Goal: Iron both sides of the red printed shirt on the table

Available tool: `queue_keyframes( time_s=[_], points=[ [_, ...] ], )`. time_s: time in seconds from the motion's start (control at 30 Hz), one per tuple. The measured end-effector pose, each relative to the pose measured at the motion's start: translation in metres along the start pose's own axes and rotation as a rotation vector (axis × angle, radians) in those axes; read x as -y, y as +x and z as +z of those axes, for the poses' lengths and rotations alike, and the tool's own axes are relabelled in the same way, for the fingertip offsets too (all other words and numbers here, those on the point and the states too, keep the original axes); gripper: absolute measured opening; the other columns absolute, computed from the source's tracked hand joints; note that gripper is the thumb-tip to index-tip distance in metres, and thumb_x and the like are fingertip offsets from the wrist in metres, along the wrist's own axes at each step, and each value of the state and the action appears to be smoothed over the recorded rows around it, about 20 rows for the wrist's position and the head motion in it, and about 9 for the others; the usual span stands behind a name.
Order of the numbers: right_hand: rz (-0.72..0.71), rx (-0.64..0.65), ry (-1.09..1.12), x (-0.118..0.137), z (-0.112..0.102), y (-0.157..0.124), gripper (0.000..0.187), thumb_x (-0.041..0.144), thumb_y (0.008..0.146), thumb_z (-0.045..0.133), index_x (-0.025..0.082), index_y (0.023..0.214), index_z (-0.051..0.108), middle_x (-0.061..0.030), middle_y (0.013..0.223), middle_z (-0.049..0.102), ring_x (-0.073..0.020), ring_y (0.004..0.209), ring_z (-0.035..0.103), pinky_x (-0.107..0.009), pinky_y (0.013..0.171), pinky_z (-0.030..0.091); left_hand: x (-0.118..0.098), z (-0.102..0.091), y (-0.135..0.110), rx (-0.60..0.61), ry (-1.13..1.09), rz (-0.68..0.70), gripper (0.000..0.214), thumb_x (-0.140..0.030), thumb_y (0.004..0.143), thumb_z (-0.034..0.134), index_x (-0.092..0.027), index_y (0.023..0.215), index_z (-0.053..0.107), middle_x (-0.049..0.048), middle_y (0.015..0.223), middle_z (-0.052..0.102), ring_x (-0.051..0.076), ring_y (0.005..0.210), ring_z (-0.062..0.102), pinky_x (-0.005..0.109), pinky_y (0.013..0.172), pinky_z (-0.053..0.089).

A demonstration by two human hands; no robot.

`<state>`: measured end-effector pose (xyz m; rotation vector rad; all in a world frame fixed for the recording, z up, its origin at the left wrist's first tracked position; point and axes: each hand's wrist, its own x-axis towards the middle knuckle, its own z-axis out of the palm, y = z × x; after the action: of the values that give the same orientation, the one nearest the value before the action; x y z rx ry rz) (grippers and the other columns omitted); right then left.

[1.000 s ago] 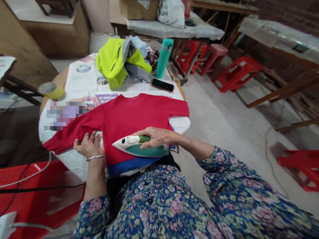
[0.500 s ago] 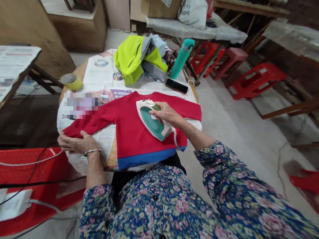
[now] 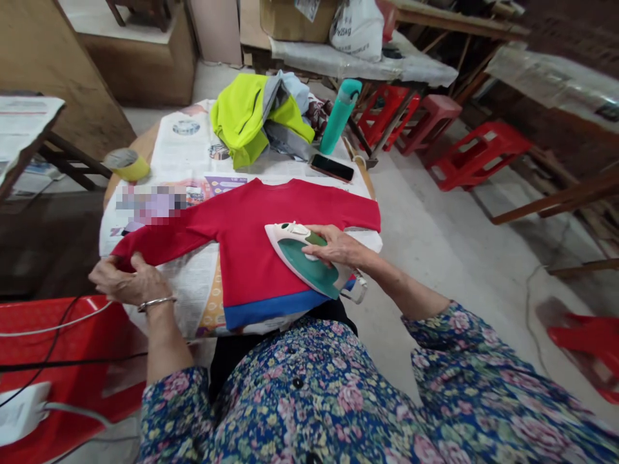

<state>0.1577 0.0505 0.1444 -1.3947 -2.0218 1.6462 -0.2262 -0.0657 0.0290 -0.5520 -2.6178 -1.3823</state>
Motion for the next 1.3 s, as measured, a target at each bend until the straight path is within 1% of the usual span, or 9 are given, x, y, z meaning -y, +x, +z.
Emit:
queue_keyframes(
  time_s=[0.17,0.3,0.47,0.57,0.67,0.77,0.97,1.13,1.3],
  points=[
    [0.011,-0.079,0.088,-0.010,-0.001,-0.014,0.034,0.023,0.097,0.077,0.014,0.130,0.077,0.0089,0.061,0.054,-0.0100,0.046,0.045,-0.022,0.048,0.040,-0.045,0.006,-0.040,-0.082,-0.317,0.556,0.030,-0.049,0.097,0.077,-0.023,0.103,0.066,0.0153,0.122,0.071,0.040,0.131,0.065,0.073,0.116,0.059],
    [-0.037,-0.190,0.106,-0.016,-0.008,-0.004,0.030,0.022,0.096,0.077,0.016,0.125,0.077,0.0085,0.061,0.056,-0.0104,0.047,0.047,-0.023,0.049,0.042,-0.071,0.021,-0.109,0.243,-0.334,0.914,0.012,-0.030,0.108,0.066,-0.022,0.110,0.075,0.0119,0.126,0.074,0.024,0.112,0.071,0.042,0.104,0.063],
    [-0.144,-0.234,0.040,-0.023,-0.023,0.008,0.045,0.025,0.094,0.079,0.017,0.138,0.079,0.0073,0.064,0.058,-0.0121,0.048,0.049,-0.025,0.049,0.043,-0.056,0.041,-0.179,0.606,-0.262,1.355,0.027,-0.012,0.108,0.058,-0.025,0.119,0.078,0.0101,0.125,0.078,0.018,0.092,0.071,0.030,0.082,0.061],
    [-0.259,-0.240,-0.022,-0.025,-0.027,0.010,0.055,0.026,0.091,0.080,0.020,0.146,0.079,0.0034,0.074,0.070,-0.0173,0.062,0.063,-0.029,0.057,0.054,-0.037,0.044,-0.199,0.653,-0.231,1.378,0.040,-0.009,0.106,0.056,-0.025,0.137,0.075,0.0129,0.125,0.080,0.023,0.105,0.075,0.034,0.090,0.065],
    [-0.360,-0.226,-0.088,-0.024,-0.023,0.011,0.059,0.029,0.090,0.084,0.021,0.148,0.080,-0.0056,0.107,0.085,-0.0257,0.100,0.078,-0.038,0.086,0.067,-0.020,0.039,-0.209,0.644,-0.299,1.351,0.056,-0.007,0.107,0.054,-0.025,0.159,0.065,0.0134,0.132,0.080,0.025,0.126,0.077,0.039,0.108,0.066],
    [-0.403,-0.144,-0.186,-0.017,-0.015,0.015,0.062,0.028,0.091,0.087,0.019,0.151,0.079,-0.0115,0.134,0.085,-0.0294,0.124,0.078,-0.044,0.107,0.063,-0.003,0.034,-0.217,0.682,-0.381,1.358,0.068,-0.006,0.107,0.053,-0.025,0.172,0.053,0.0122,0.137,0.082,0.026,0.141,0.075,0.045,0.124,0.062],
    [-0.428,0.128,-0.518,0.006,-0.006,0.025,0.054,0.028,0.099,0.085,0.026,0.153,0.079,-0.0103,0.130,0.088,-0.0288,0.115,0.081,-0.039,0.102,0.060,0.012,0.039,-0.223,0.745,-0.393,1.336,0.056,-0.010,0.107,0.057,-0.022,0.160,0.066,0.0134,0.140,0.084,0.027,0.142,0.076,0.052,0.131,0.059],
    [-0.415,0.042,-0.511,0.017,-0.001,0.056,0.054,0.023,0.100,0.082,0.017,0.153,0.075,-0.0140,0.135,0.085,-0.0277,0.118,0.079,-0.039,0.104,0.058,0.006,0.041,-0.225,0.722,-0.432,1.311,0.048,-0.008,0.106,0.057,-0.022,0.149,0.072,0.0120,0.131,0.086,0.025,0.138,0.079,0.050,0.127,0.063],
    [-0.384,-0.048,-0.445,0.040,0.004,0.103,0.039,0.023,0.100,0.076,0.012,0.138,0.077,-0.0099,0.119,0.082,-0.0246,0.105,0.074,-0.037,0.094,0.058,-0.001,0.039,-0.225,0.683,-0.449,1.319,0.040,-0.008,0.107,0.057,-0.021,0.139,0.076,0.0117,0.126,0.087,0.024,0.133,0.080,0.047,0.123,0.066]
  ],
)
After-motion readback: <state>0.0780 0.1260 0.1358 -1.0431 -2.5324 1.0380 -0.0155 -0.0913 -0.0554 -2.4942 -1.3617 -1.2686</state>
